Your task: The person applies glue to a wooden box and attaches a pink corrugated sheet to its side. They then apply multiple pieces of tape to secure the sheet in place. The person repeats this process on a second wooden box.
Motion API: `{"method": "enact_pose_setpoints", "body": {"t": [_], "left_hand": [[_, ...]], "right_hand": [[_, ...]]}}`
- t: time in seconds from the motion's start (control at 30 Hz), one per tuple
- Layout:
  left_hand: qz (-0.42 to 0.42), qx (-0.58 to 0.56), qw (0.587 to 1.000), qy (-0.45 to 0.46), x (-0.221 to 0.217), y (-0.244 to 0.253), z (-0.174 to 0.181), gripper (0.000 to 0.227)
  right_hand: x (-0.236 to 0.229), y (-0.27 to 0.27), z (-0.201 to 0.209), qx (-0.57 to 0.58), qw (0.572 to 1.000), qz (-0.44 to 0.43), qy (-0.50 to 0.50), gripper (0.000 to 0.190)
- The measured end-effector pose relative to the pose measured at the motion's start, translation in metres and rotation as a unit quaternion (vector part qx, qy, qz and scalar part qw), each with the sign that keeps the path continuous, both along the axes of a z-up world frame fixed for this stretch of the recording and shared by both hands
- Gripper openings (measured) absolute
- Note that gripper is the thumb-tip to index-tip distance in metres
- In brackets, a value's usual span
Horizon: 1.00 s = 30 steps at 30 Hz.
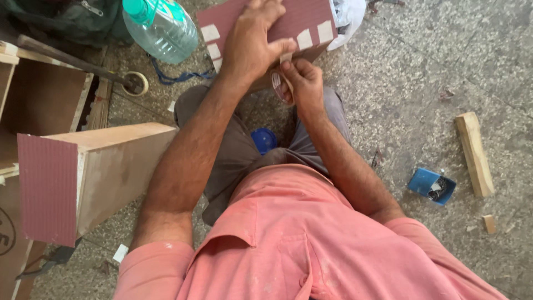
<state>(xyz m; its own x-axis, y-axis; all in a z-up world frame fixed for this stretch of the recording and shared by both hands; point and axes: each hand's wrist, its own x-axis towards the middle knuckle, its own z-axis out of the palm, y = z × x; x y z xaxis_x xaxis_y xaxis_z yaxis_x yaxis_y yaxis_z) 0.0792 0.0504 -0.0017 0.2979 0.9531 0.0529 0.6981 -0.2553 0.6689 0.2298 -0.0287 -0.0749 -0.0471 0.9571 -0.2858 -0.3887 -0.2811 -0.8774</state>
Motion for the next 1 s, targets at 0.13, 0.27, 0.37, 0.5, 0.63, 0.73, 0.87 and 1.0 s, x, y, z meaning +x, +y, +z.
{"method": "enact_pose_setpoints", "body": {"t": [0.13,0.27,0.37,0.5,0.63,0.73,0.87,1.0], "left_hand": [[-0.079,0.107,0.985,0.112,-0.003,-0.004,0.001,0.084],[-0.087,0.111,0.98,0.139,0.003,-0.008,0.004,0.078],[-0.089,0.152,0.973,0.15,0.005,-0.018,0.004,0.073],[-0.09,0.188,0.963,0.168,0.007,-0.017,0.004,0.07],[-0.092,0.165,0.968,0.167,0.009,-0.025,0.009,0.07],[-0.084,0.253,0.947,0.177,0.011,-0.009,0.022,0.075],[-0.12,0.079,0.988,0.052,-0.012,-0.016,0.018,0.061],[-0.129,-0.002,0.985,-0.116,-0.049,0.016,0.033,0.035]], "right_hand": [[0.001,0.002,0.0,-0.019,1.0,-0.002,-0.022,0.028],[-0.001,-0.001,-0.003,0.01,0.999,-0.002,-0.038,0.031],[-0.001,-0.001,-0.012,-0.011,0.999,-0.013,-0.034,0.031],[0.003,0.012,-0.037,-0.117,0.984,0.044,0.13,0.017],[-0.018,-0.019,-0.077,-0.284,0.948,0.139,0.023,0.028],[-0.029,-0.038,-0.1,-0.23,0.959,0.163,0.029,0.022],[-0.014,-0.088,-0.089,-0.158,0.974,0.149,0.055,0.022],[-0.001,-0.042,-0.001,-0.096,0.988,0.111,0.037,0.025]]}}
